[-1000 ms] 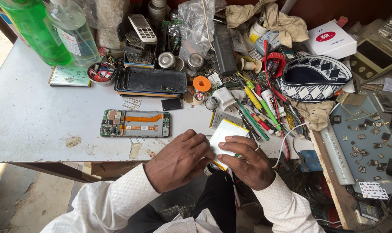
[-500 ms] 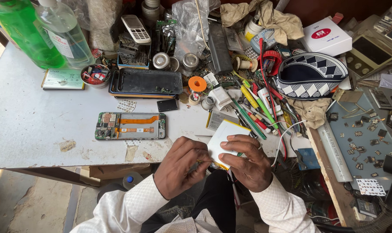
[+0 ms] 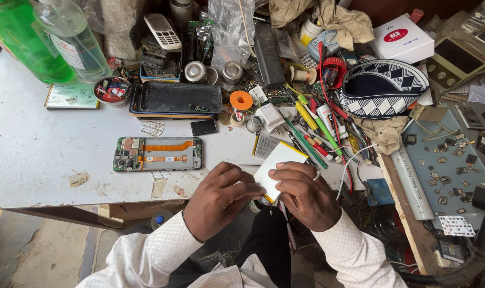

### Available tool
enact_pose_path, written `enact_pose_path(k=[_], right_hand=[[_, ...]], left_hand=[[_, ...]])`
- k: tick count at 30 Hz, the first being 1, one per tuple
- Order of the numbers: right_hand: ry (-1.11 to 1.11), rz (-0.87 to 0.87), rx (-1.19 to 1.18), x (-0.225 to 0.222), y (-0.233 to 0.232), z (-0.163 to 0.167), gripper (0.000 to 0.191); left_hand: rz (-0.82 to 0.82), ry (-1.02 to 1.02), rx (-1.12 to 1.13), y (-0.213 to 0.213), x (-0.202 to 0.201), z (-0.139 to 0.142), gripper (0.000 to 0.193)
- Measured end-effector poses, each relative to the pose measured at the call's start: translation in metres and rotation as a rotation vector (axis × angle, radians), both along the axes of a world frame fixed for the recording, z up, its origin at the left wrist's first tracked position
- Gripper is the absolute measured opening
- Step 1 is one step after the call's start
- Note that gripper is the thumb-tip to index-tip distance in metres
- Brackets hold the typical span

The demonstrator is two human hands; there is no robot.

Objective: The person removes the back cover of a smartphone and uses a metal tool to peel off the protective film from a new battery. They handle the battery and phone components on a cluttered workbench.

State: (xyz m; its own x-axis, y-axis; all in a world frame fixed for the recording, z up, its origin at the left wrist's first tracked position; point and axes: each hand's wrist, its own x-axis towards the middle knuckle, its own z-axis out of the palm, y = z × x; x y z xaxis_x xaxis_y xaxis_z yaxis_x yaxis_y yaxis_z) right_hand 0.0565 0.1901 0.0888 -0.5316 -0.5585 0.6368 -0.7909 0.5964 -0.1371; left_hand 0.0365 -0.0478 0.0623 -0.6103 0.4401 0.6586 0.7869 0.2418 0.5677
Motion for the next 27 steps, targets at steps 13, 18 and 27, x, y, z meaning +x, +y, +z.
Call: enact_pose_path(k=[13, 18, 27], right_hand=[[-0.434, -0.155, 0.101, -0.008, -0.015, 0.038, 0.05], [-0.655, -0.085, 0.033, -0.019, -0.016, 0.05, 0.049], [-0.881, -0.093, -0.034, -0.023, -0.012, 0.046, 0.049]], left_hand=[[-0.42, -0.882, 0.056, -0.002, -0.038, -0.017, 0.007], [-0.783, -1.256, 0.266, -0.004, -0.058, -0.035, 0.016], [-0.942, -1.387, 0.424, 0.001, -0.057, -0.054, 0.014]])
